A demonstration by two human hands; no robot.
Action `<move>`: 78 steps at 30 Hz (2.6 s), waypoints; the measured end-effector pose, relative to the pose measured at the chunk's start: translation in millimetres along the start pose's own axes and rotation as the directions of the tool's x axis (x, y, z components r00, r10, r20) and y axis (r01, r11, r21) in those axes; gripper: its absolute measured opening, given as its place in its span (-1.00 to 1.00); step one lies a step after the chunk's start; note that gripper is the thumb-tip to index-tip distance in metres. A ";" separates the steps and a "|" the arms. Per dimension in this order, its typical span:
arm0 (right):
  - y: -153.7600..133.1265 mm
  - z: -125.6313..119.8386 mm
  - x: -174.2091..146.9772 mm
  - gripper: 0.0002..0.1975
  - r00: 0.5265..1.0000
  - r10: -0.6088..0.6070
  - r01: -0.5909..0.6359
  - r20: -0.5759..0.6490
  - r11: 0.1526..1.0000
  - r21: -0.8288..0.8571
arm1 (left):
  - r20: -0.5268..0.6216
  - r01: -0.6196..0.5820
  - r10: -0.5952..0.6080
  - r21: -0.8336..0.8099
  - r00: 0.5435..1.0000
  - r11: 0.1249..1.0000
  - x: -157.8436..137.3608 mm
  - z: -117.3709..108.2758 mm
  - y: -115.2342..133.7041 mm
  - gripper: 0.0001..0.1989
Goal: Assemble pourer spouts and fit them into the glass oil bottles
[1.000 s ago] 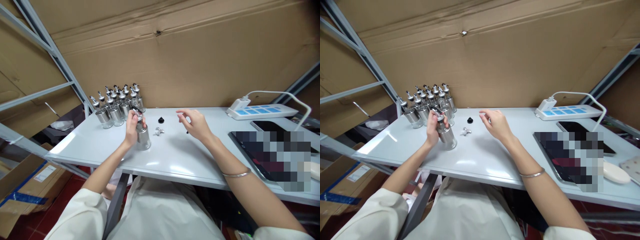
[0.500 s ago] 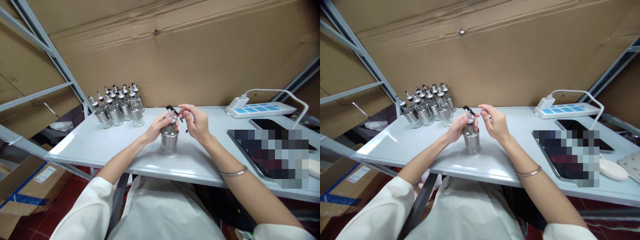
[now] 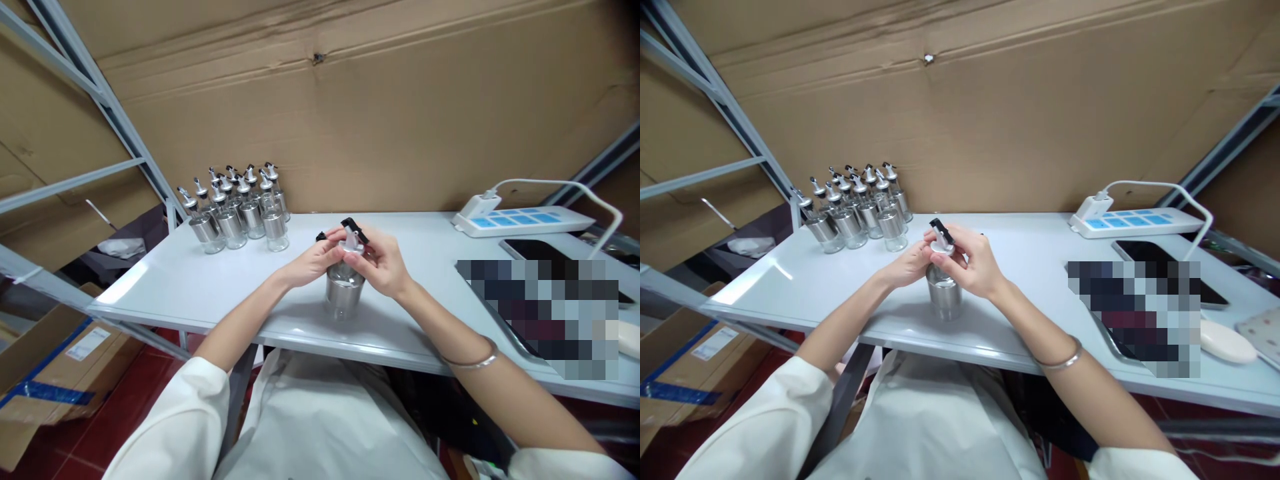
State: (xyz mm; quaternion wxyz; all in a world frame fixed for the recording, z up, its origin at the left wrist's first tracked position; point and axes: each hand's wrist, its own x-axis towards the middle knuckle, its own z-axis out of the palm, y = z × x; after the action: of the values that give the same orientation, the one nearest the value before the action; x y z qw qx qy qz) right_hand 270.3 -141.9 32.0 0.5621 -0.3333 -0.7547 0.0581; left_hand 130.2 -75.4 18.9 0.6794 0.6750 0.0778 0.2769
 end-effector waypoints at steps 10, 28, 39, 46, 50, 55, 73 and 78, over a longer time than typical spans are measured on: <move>1.1 10.9 -6.2 -0.57 0.999 -0.028 0.026 -0.032 0.997 -0.075 | -0.192 -0.122 0.153 0.167 0.969 0.978 0.4 16.7 -1.3 -0.23; -1.4 13.4 -9.0 -0.57 0.988 -0.135 0.118 -0.079 0.974 -0.195 | -0.237 -0.152 0.198 0.197 0.951 0.968 1.0 20.7 -4.4 -0.21; -5.8 8.7 -3.0 -0.47 0.997 0.075 -0.075 -0.007 0.997 0.036 | -0.201 -0.119 0.137 0.100 0.970 0.988 0.9 25.6 -2.9 -0.24; -9.7 8.2 -0.9 -0.41 0.982 0.187 -0.186 0.000 0.974 0.129 | -0.179 -0.126 0.133 0.052 0.975 0.991 1.5 24.0 -7.3 -0.14; -8.9 8.8 -2.9 -0.43 0.974 0.228 -0.224 -0.005 0.958 0.180 | -0.173 -0.118 0.123 0.041 0.977 0.992 1.1 24.2 -7.9 -0.15; -7.6 17.3 -11.0 -0.51 0.964 0.212 -0.184 -0.159 0.968 0.171 | -0.173 -0.115 0.125 0.066 0.977 0.991 1.4 23.7 -3.6 -0.20; 13.9 6.5 0.1 -0.76 0.830 -0.036 0.068 -0.556 0.997 0.038 | -0.341 -0.134 0.194 0.190 0.920 0.973 -39.9 -20.3 19.7 -0.58; 10.4 7.0 0.9 -0.69 0.831 -0.003 0.053 -0.556 0.996 0.073 | -0.582 -0.145 0.410 0.447 0.702 0.883 -54.4 -69.6 28.4 -0.63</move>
State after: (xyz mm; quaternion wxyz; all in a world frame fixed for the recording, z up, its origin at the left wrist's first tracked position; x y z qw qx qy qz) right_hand 268.5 -131.3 25.4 0.7714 -0.3005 -0.5606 -0.0173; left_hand 43.7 -42.5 26.2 0.4172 0.6509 0.2590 0.5790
